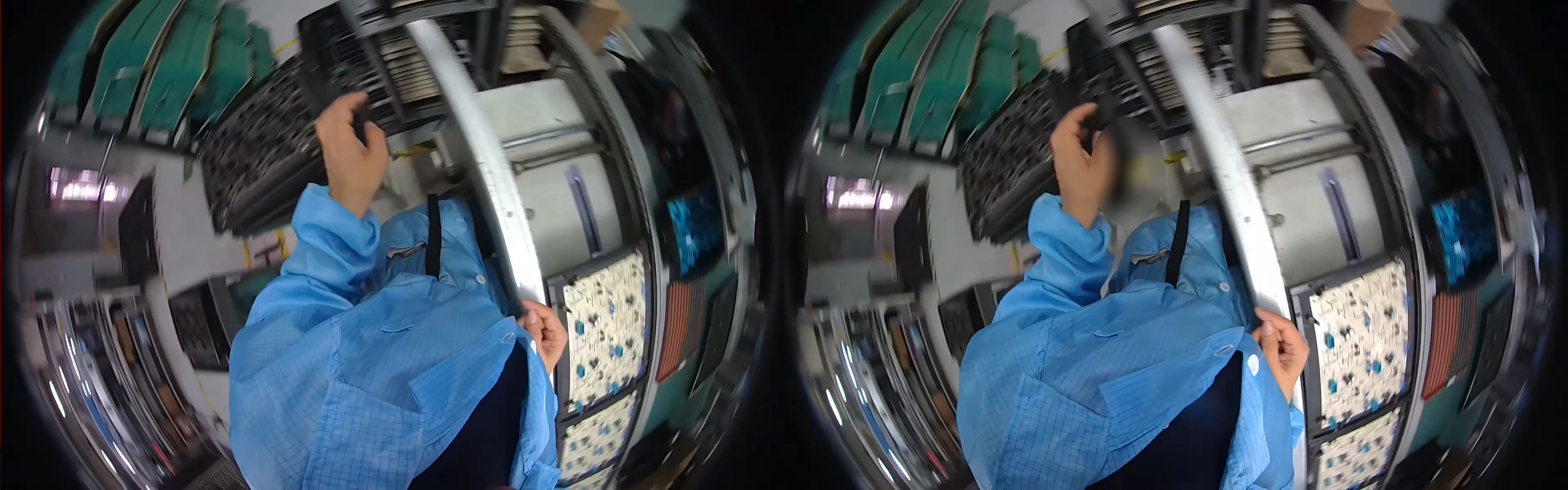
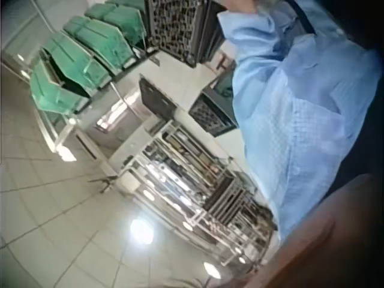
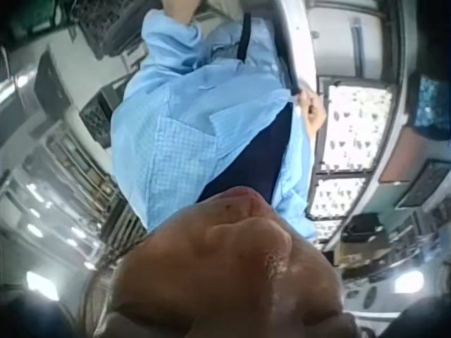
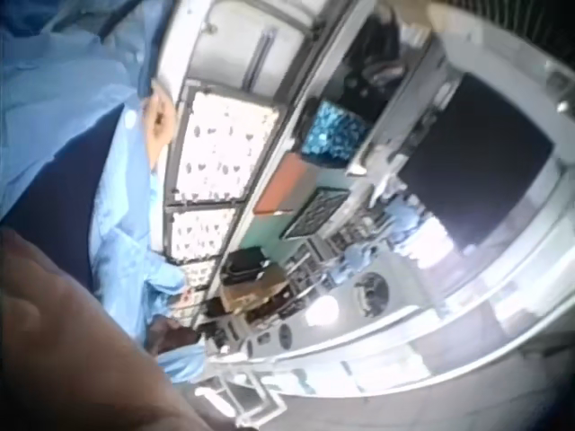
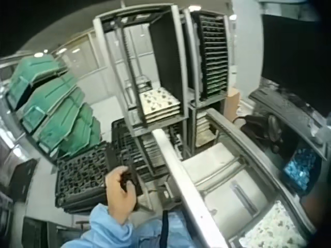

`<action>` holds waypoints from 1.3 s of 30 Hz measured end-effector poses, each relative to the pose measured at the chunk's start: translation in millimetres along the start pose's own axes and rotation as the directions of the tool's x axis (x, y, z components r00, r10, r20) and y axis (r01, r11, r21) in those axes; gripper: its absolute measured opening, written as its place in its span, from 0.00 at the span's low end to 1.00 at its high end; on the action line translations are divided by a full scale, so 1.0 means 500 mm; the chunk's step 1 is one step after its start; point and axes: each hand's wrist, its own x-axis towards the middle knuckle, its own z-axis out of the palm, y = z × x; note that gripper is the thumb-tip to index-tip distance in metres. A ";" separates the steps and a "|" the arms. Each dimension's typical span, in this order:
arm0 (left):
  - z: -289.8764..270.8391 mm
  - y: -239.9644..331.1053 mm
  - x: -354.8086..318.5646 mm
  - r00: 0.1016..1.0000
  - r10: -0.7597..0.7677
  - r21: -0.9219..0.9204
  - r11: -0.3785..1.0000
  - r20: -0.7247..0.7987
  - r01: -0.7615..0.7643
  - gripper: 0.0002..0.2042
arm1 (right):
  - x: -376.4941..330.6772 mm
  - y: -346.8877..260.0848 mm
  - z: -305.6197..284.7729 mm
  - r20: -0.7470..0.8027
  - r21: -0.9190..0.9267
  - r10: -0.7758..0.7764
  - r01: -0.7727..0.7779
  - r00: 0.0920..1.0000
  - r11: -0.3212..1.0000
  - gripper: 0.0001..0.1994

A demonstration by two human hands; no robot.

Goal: Manually placing small components onto printed circuit boards at an assembly line station.

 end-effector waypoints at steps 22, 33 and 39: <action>-0.505 -0.400 -0.058 0.517 -0.820 -0.345 0.424 0.245 0.837 0.14 | 0.105 0.016 0.195 0.247 -0.296 -0.269 0.336 0.931 0.894 0.12; -0.467 -0.226 0.030 0.820 -0.370 -0.767 0.325 0.436 0.554 0.26 | 0.189 -0.069 0.273 0.276 -0.307 -0.479 0.549 0.833 0.777 0.27; -0.306 -0.135 0.142 0.711 -0.106 -0.678 0.233 0.695 0.698 0.29 | 0.162 -0.074 0.164 0.262 0.284 -0.169 0.092 0.950 0.955 0.28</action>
